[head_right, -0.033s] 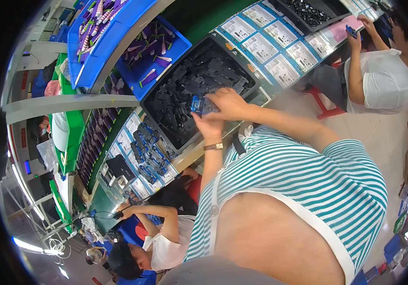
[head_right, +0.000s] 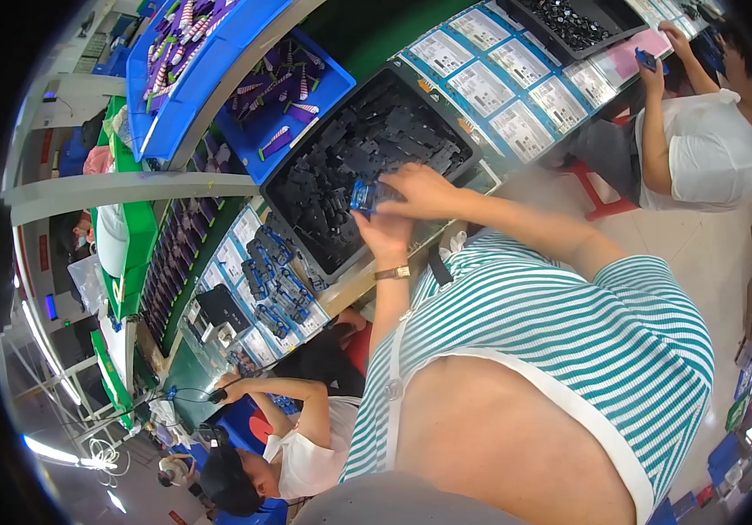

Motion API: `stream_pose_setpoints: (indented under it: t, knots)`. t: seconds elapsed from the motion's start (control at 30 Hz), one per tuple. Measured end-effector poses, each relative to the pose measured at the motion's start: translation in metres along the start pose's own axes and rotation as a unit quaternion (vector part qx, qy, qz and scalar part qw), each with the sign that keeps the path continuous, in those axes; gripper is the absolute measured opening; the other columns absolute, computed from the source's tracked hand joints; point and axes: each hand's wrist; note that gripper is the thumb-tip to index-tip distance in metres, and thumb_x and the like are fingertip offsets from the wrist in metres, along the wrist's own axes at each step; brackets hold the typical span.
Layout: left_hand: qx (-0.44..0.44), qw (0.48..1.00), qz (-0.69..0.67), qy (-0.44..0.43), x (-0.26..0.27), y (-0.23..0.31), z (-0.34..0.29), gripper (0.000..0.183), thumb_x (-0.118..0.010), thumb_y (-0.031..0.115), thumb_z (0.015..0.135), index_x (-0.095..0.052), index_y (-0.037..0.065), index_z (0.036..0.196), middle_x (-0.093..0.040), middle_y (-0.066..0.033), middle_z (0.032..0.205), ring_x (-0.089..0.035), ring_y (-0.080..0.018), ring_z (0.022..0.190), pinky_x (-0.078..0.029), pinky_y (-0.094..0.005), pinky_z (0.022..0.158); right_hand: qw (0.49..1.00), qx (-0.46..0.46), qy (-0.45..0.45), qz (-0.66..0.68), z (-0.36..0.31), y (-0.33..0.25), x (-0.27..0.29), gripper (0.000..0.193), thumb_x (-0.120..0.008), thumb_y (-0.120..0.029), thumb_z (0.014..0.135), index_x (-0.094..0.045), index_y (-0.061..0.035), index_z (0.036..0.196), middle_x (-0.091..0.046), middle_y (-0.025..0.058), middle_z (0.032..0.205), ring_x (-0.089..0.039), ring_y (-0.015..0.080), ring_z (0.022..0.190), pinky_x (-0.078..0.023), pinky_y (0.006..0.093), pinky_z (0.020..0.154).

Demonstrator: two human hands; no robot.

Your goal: The person assembles toy cars by taking plastic base components from a tray and attaching them to the chassis by hand.

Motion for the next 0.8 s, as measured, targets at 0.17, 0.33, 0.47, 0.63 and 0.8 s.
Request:
stream_pose_setpoints:
  t: [0.17, 0.33, 0.47, 0.63, 0.8]
  knots:
    - [-0.037, 0.998, -0.011, 0.043, 0.019, 0.03, -0.024, 0.072, -0.052, 0.066, 0.086, -0.047, 0.016, 0.137, -0.051, -0.0123, 0.134, -0.048, -0.0331, 0.121, -0.035, -0.0552, 0.106, 0.995, 0.052, 0.062, -0.06, 0.053, 0.063, 0.012, 0.023, -0.059, -0.016, 0.084, -0.068, -0.0068, 0.102, -0.064, 0.0151, 0.103, -0.059, 0.0348, 0.102, -0.048, 0.043, 0.09]
    - [-0.027, 0.998, -0.024, 0.053, 0.001, 0.058, -0.052, 0.073, -0.045, 0.068, 0.088, -0.049, 0.013, 0.136, -0.052, -0.015, 0.132, -0.049, -0.0397, 0.12, -0.035, -0.0561, 0.106, 0.949, 0.071, 0.018, -0.308, 0.109, 0.147, 0.023, 0.056, -0.063, -0.001, 0.075, -0.055, -0.0144, 0.129, -0.052, 0.0058, 0.135, -0.045, 0.0291, 0.129, -0.043, 0.0423, 0.102]
    - [-0.045, 0.998, -0.013, 0.048, -0.011, 0.077, -0.067, 0.074, -0.04, 0.068, 0.091, -0.05, 0.009, 0.134, -0.053, -0.0162, 0.132, -0.049, -0.0408, 0.12, -0.036, -0.0558, 0.106, 0.938, 0.144, -0.101, -0.3, 0.136, 0.171, 0.033, 0.051, -0.073, -0.004, 0.068, -0.06, -0.0141, 0.117, -0.057, 0.0051, 0.124, -0.046, 0.0268, 0.127, -0.042, 0.0429, 0.101]
    - [-0.069, 0.997, -0.024, 0.04, -0.031, 0.097, -0.087, 0.072, -0.037, 0.067, 0.093, -0.051, 0.008, 0.131, -0.053, -0.0167, 0.131, -0.046, -0.0413, 0.124, -0.033, -0.0569, 0.108, 0.958, 0.255, -0.032, -0.126, 0.142, 0.138, 0.046, 0.021, -0.07, -0.006, 0.074, -0.053, -0.0054, 0.086, -0.058, 0.0104, 0.098, -0.059, 0.0312, 0.096, -0.047, 0.0391, 0.083]
    - [-0.048, 0.999, -0.02, -0.009, -0.046, 0.104, -0.088, 0.067, -0.037, 0.065, 0.094, -0.055, 0.009, 0.126, -0.055, -0.0151, 0.128, -0.048, -0.0417, 0.122, -0.031, -0.062, 0.106, 0.938, -0.057, -0.055, 0.336, 0.127, 0.071, 0.036, 0.016, -0.054, -0.015, 0.098, -0.043, -0.0083, 0.106, -0.065, 0.0091, 0.109, -0.065, 0.012, 0.089, -0.05, 0.0245, 0.067]
Point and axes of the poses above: each hand's wrist, its own z-axis towards the middle knuckle, its own x-axis out of the back of the hand, y = z × x
